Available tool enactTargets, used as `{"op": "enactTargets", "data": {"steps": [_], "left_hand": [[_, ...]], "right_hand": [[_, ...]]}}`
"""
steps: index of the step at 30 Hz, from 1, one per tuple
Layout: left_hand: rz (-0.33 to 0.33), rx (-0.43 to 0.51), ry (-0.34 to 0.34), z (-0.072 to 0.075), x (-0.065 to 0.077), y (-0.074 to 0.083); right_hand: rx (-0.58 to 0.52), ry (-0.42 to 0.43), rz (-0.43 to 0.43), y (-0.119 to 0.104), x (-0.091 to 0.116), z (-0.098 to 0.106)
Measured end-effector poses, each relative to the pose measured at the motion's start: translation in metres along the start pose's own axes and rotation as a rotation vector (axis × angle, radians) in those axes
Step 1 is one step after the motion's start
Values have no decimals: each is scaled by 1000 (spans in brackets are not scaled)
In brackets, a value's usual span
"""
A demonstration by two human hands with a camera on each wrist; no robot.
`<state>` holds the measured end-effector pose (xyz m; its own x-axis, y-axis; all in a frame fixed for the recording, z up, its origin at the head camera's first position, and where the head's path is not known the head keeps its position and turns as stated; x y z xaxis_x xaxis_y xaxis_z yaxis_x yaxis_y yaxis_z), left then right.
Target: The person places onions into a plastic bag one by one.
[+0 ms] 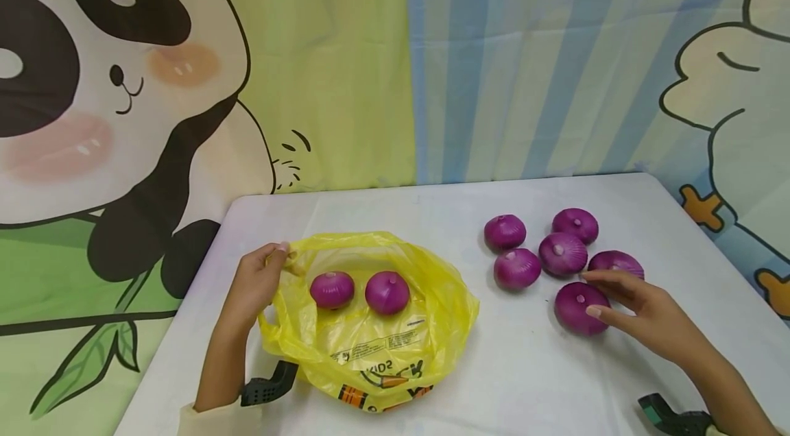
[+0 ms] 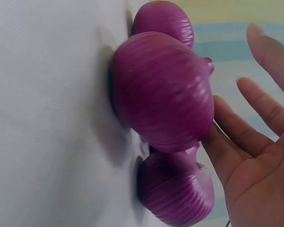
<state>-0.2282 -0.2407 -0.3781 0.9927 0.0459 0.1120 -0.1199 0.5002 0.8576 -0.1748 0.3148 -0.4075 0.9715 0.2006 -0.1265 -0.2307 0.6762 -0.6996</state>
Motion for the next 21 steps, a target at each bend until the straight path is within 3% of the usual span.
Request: {"op": "enactTargets", "data": {"steps": [5, 11, 21], "left_hand": [[-6, -4, -2, -1, -1, -1], [-9, -16, 1, -1, -2, -1], [0, -10, -6, -2, -1, 0]], "right_hand": [[10, -19, -14, 6, 0, -6], [38, -28, 39, 5, -3, -12], [72, -74, 16, 5, -2, -22]]}}
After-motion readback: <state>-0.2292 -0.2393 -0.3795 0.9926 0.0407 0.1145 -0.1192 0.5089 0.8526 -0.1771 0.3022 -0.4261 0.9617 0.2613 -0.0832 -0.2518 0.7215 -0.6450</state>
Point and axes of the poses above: each hand's wrist, its own x-axis away from the middle knuckle, its own z-axis out of the back of the hand, y = z × x, the point moved 8 cm from there along -x, towards the middle knuckle, and after that the axes turned 2 degrees about -y, right-handed, at the moved point
